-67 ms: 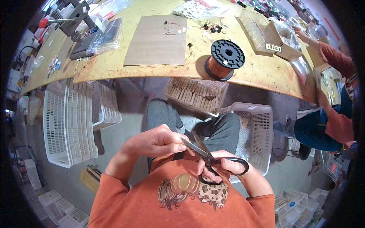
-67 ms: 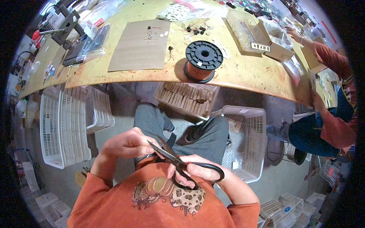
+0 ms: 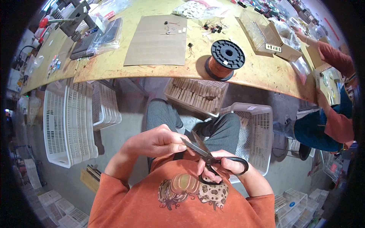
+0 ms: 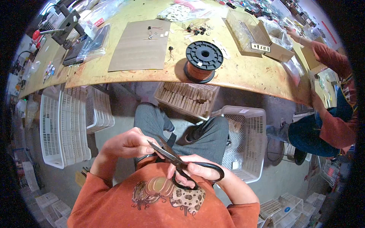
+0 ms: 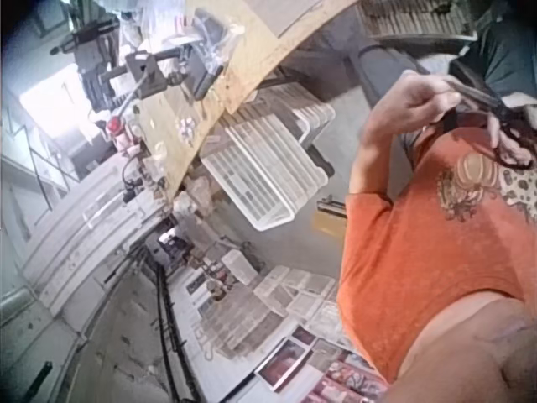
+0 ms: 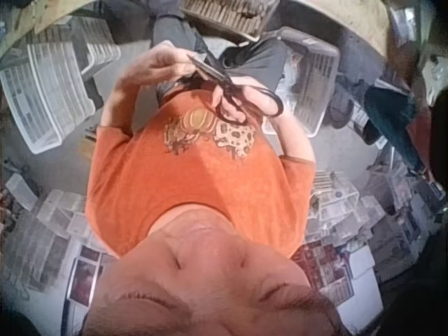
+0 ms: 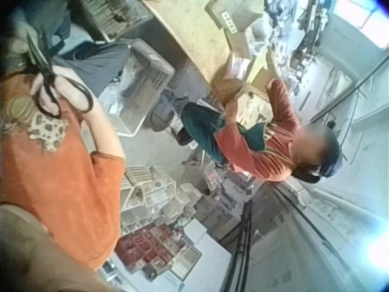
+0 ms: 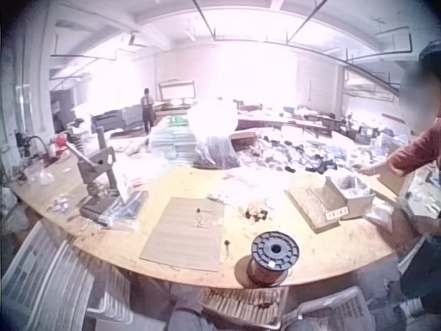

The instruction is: The person uses scissors to cut a small component, then handles a spool of copper wire and small electronic parts on a cluttered workbench. They repeatedly pick up and place small items, including what appears to be a diode or resistor, while another person works nearby.

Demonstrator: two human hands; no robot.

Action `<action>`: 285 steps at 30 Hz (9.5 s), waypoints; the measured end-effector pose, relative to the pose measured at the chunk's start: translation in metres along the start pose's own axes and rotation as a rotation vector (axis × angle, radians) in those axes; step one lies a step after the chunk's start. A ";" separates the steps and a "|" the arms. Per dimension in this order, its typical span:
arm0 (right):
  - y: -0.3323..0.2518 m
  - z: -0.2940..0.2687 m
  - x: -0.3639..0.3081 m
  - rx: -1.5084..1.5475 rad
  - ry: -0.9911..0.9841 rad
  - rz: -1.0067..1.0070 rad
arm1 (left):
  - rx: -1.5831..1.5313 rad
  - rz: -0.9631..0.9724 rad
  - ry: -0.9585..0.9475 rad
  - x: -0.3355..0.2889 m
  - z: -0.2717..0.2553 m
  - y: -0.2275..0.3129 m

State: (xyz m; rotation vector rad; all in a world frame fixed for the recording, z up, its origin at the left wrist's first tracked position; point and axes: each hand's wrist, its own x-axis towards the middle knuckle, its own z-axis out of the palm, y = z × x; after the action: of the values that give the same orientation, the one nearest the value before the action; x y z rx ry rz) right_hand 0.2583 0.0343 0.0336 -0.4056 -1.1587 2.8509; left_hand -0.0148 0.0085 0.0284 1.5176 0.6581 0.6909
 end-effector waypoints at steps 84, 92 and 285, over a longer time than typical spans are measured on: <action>0.014 0.026 0.028 -0.392 0.829 -0.515 | 0.885 0.306 0.682 0.021 0.049 -0.016; 0.014 0.015 0.036 -0.292 0.922 -0.471 | -0.842 0.321 0.882 0.026 0.025 -0.017; 0.019 0.019 0.024 -0.050 0.318 -0.205 | -1.106 -0.009 0.605 0.014 0.032 -0.048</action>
State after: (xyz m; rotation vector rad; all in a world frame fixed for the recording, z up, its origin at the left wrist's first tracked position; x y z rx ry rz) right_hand 0.2319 0.0106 0.0285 -0.6704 -1.1364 2.4746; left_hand 0.0189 0.0008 -0.0200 0.2716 0.5544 1.2507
